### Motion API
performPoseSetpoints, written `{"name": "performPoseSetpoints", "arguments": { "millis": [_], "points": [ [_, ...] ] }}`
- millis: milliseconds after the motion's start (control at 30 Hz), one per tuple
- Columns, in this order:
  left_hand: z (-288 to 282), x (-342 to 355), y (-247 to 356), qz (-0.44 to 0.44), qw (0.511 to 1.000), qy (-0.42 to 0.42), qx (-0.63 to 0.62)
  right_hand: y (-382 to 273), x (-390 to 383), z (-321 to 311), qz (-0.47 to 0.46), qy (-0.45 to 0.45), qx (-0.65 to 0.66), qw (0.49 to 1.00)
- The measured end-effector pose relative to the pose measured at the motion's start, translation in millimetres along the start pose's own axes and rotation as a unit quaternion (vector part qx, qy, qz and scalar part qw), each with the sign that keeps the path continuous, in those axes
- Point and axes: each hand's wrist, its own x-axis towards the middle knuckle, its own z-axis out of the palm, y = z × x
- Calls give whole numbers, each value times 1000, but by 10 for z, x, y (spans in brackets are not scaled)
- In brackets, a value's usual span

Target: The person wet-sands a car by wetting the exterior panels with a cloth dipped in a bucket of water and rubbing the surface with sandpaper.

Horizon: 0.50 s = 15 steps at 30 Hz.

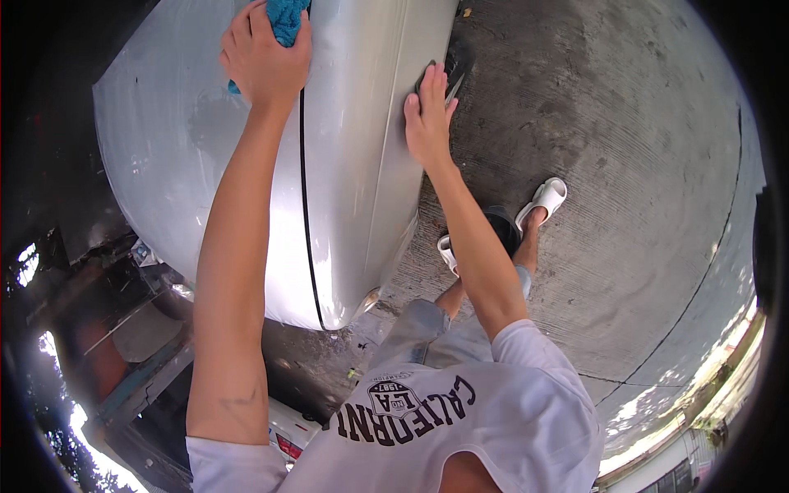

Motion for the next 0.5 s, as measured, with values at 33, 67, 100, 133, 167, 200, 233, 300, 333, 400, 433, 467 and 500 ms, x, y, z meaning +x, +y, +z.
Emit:
{"name": "performPoseSetpoints", "arguments": {
  "millis": [33, 67, 100, 133, 167, 200, 233, 300, 333, 400, 433, 467, 500],
  "points": [
    [-79, 51, 151, -5, 1000, -8, -19, 40, -87, 12, 2, -8, -5, 1000],
    [-149, 72, 208, -9, 999, -14, -38, 37, -191, 65, 5, 8, 6, 1000],
    [-172, 79, 149, -11, 999, -8, -35, 5, -238, 174, -1, 29, 21, 999],
    [-198, 44, 53, -15, 999, -28, -20, 0, -919, 475, 23, 23, 53, 998],
    [-196, 19, 55, -22, 998, -48, -18, 53, -1700, 669, 52, 2, 77, 996],
    [-180, 41, 108, -28, 998, -44, -27, 91, -2425, 829, 77, -9, 115, 990],
    [-148, 46, 200, -27, 998, -36, -48, 91, -3009, 934, 125, -26, 143, 981],
    [-148, 62, 164, -33, 997, -25, -58, 87, -2927, 966, 223, -41, 192, 955],
    [-166, 66, 135, -35, 997, -40, -59, 109, -2834, 916, 325, -47, 239, 914],
    [-124, 22, 154, -44, 996, -49, -64, 290, -1884, 662, 250, 5, 186, 950],
    [-99, -36, 2, -33, 998, -35, -47, 175, -1411, 484, 204, -27, 198, 958],
    [-71, -62, -66, -24, 999, -19, -37, 74, -934, 198, 201, -56, 228, 951],
    [-71, -46, -60, -32, 999, -18, -29, -69, -537, -116, 200, -85, 257, 942]
  ]
}}
